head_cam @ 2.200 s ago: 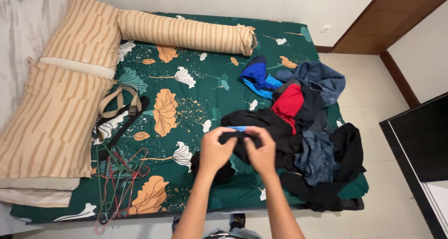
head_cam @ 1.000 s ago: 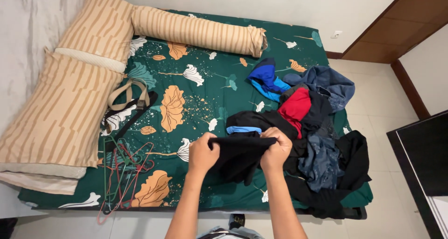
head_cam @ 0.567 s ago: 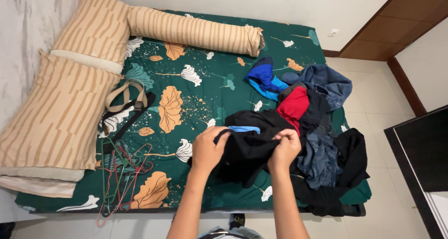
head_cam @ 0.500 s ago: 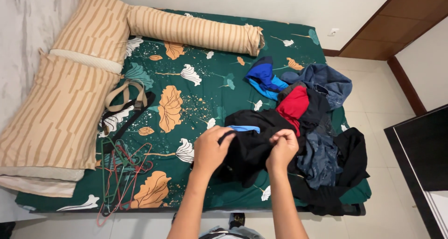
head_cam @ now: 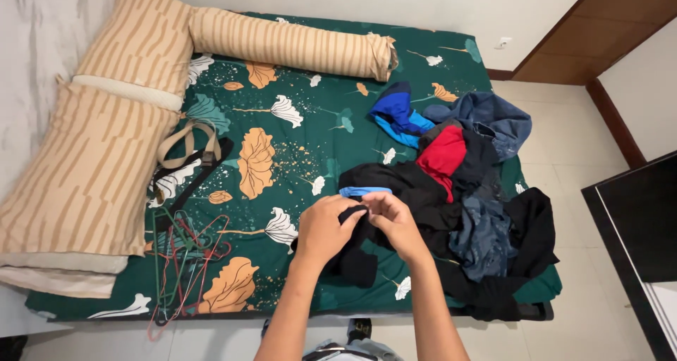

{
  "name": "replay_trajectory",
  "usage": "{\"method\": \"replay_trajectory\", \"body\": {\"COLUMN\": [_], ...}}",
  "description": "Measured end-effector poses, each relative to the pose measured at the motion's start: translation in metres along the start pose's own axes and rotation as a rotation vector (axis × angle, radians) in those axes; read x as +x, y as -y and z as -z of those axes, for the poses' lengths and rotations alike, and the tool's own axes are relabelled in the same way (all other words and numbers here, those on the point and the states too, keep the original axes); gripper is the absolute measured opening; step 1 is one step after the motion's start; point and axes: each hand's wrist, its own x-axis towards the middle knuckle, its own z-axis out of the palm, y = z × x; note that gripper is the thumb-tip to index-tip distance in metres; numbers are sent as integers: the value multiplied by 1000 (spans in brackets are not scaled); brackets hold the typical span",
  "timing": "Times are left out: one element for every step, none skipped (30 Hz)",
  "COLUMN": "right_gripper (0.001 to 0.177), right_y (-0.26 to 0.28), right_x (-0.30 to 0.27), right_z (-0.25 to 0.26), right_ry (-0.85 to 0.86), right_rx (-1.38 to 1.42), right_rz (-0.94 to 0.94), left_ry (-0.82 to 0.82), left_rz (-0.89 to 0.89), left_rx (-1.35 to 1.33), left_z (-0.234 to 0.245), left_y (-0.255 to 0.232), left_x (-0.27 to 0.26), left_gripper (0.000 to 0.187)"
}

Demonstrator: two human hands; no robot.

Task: Gathering clothes from a bed and putting them on hangers.

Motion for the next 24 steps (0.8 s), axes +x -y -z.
{"method": "replay_trajectory", "body": {"right_gripper": [36,38,41,41,41,42,42,41,41,41,36,30,30,30,31,31,29,28,28,27,28,28,25,23], "right_y": [5,11,17,27,37,47,37,26,17,15,12,10,8,6,4,3,2,1,-2,-5,-9,-1,8,16], "right_x": [-1,-1,-1,-2,-3,-3,-3,-3,-1,1,3,4,4,4,3,3,2,1,3,4,6,4,2,0], "right_z": [-3,-7,-10,-16,-22,-29,-26,-23,-19,-19,-20,-21,-19,-17,-14,-13,-12,-10,-9,-8,-7,-13,-18,-24], "right_ry": [1,5,10,12,30,48,49,40,30,30,1,-27,-25,-12,-2,-3,0,3,3,30,55,54,63,72], "right_rx": [0,13,26,26,56,85,85,36,-15,-17,-46,-76,-76,-118,-162,-163,-168,-172,-173,-193,-212,-212,-229,-246], "right_rz": [0,-9,-18,-18,-31,-44,-46,-34,-18,-15,5,26,27,26,24,24,-22,-68,-63,-6,52,57,66,75], "left_ry": [0,-4,-9,-10,-8,-5,-5,1,6,5,5,5,3,4,7,7,17,26,24,22,21,20,27,33], "left_rz": [1,6,12,13,23,34,35,57,74,70,70,70,70,70,70,70,66,62,58,57,55,50,50,51], "left_rx": [0,-7,-13,-13,-16,-20,-20,-8,4,3,8,14,15,7,-3,-4,-9,-14,-13,-11,-10,-8,-7,-5], "left_z": [0,-1,-1,-1,0,0,0,0,0,-1,-2,-2,-2,-2,-3,-4,-5,-6,-7,-7,-7,-6,-5,-4], "left_y": [0,0,0,0,0,1,1,1,1,2,4,5,5,5,5,6,7,7,8,9,11,10,8,7], "left_x": [-1,-2,-3,-3,-3,-3,-4,-5,-3,-3,-4,-5,-5,-5,-5,-6,-7,-7,-7,-7,-7,-5,-4,-3], "left_gripper": [18,18,18,18,18,18,18,19,20,20,19,19,19,19,20,20,20,20,20,22,24,24,24,25]}}
